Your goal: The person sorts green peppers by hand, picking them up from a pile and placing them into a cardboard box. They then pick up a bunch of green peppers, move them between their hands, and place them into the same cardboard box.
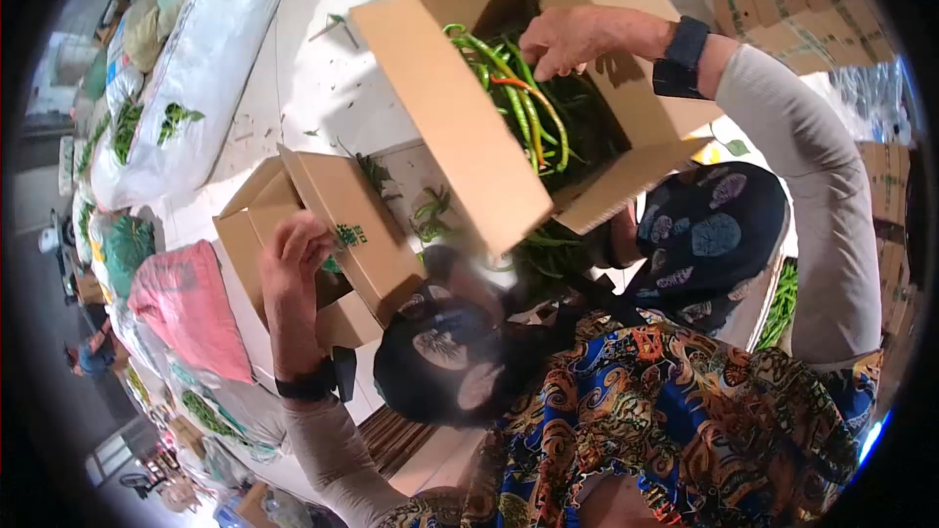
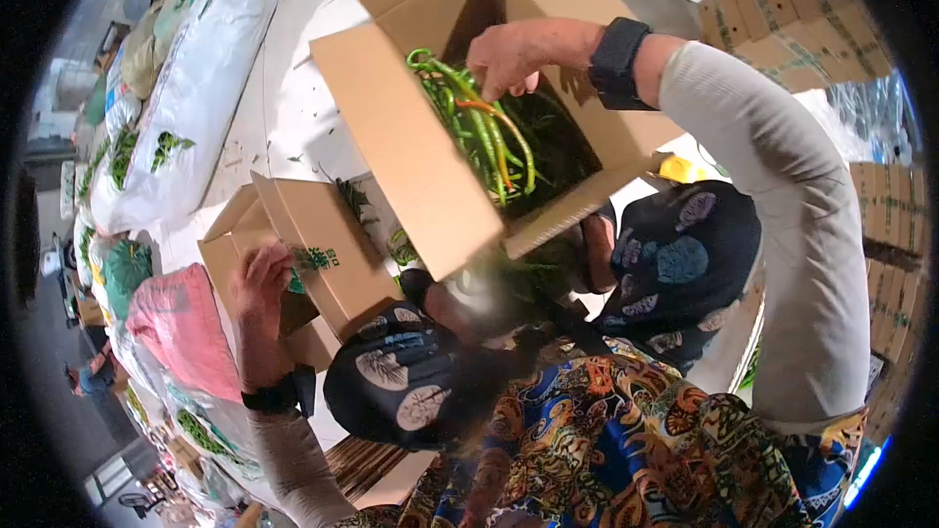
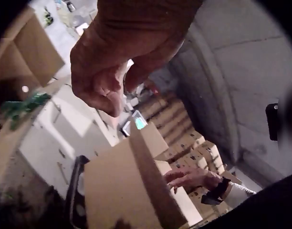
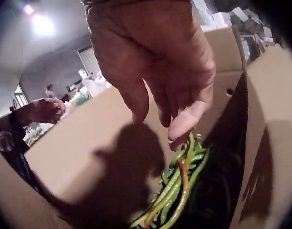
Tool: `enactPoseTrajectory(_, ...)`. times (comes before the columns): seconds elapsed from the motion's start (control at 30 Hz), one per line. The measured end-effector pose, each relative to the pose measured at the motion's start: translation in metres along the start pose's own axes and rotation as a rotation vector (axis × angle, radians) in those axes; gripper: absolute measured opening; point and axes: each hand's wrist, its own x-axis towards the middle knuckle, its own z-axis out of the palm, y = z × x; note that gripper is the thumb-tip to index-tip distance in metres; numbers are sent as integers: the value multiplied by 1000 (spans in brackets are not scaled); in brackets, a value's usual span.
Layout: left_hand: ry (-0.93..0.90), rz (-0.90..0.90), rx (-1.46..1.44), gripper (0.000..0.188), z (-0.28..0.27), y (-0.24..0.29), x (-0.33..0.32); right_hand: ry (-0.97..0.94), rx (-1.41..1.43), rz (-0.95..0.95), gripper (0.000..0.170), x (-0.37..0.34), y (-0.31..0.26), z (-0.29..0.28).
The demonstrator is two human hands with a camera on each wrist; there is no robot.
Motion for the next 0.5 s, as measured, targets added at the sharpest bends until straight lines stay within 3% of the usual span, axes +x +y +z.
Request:
enactPoseTrajectory(0.1, 135, -109, -47, 32, -42, -32, -8, -86, -104, 111, 39, 48, 17, 16)
enactPoseTrajectory(0.17, 265, 30, -84, 27, -54, -37, -21, -121, -188, 151, 38, 67, 19, 30)
enactPoseTrajectory(0.2, 180, 51, -156, 26, -76, -37, -27, -54, -189, 147, 30, 63, 24, 37)
enactPoseTrajectory(0.3, 229, 78, -176, 26, -109, -48, -19, 43, -133, 35, 22, 67, 51, 55)
enactPoseTrajectory(0.33, 246, -68, -313, 25, -120, -54, -13, 69, -73, 59, 24, 64, 48, 55)
enactPoseTrajectory(0.37, 311, -79, -239, 24, -112, -62, -14, 92, -15, 68, 29, 65, 47, 56)
enactPoseTrajectory(0.4, 382, -91, -160, 23, -107, -72, -16, 126, -430, -244, 30, 74, 83, 62)
enactPoseTrajectory(0.43, 312, -220, -267, 24, -116, -82, -14, 176, -831, -577, 32, 83, 124, 65)
enactPoseTrajectory(0.47, 310, -239, -225, 25, -108, -79, -17, -5, -1043, -428, 30, 68, 116, 52)
enactPoseTrajectory(0.5, 324, -288, -189, 27, -127, -96, -13, 144, -282, 22, 46, 43, 64, 45)
